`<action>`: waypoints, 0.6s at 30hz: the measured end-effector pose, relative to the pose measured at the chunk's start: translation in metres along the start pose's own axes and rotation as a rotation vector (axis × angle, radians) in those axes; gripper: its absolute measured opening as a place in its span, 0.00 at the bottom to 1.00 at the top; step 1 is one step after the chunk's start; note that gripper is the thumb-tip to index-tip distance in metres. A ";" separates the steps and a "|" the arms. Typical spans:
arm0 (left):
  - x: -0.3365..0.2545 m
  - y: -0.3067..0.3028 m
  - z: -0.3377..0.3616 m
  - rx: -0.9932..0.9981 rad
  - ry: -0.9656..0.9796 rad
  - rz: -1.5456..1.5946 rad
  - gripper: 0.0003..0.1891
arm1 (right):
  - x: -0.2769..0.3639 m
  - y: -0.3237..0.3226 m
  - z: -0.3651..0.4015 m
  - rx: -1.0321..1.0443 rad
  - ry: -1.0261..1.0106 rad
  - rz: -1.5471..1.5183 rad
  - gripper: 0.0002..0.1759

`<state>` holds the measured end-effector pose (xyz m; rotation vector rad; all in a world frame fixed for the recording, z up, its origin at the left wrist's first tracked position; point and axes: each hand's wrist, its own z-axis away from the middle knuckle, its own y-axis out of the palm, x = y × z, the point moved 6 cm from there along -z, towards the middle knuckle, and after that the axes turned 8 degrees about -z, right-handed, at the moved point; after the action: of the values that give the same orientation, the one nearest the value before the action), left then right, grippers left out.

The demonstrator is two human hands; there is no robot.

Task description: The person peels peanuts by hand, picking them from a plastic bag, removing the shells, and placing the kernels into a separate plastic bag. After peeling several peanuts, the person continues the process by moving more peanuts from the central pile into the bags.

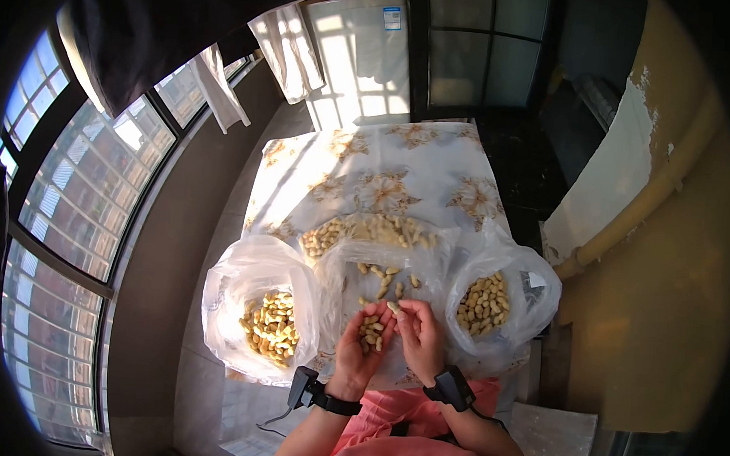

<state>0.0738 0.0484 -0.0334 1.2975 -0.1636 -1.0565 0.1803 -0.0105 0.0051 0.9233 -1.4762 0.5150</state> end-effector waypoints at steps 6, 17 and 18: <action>0.000 0.000 0.001 0.028 0.000 -0.016 0.19 | 0.002 0.001 0.000 0.014 -0.001 -0.037 0.10; -0.003 0.004 0.003 0.016 0.023 -0.040 0.22 | 0.000 -0.001 0.000 0.028 0.002 -0.028 0.10; -0.003 0.003 0.003 0.017 0.023 -0.041 0.22 | 0.000 -0.001 0.000 0.029 0.005 -0.024 0.10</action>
<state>0.0722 0.0479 -0.0289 1.3328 -0.1292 -1.0768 0.1809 -0.0110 0.0047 0.9611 -1.4546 0.5219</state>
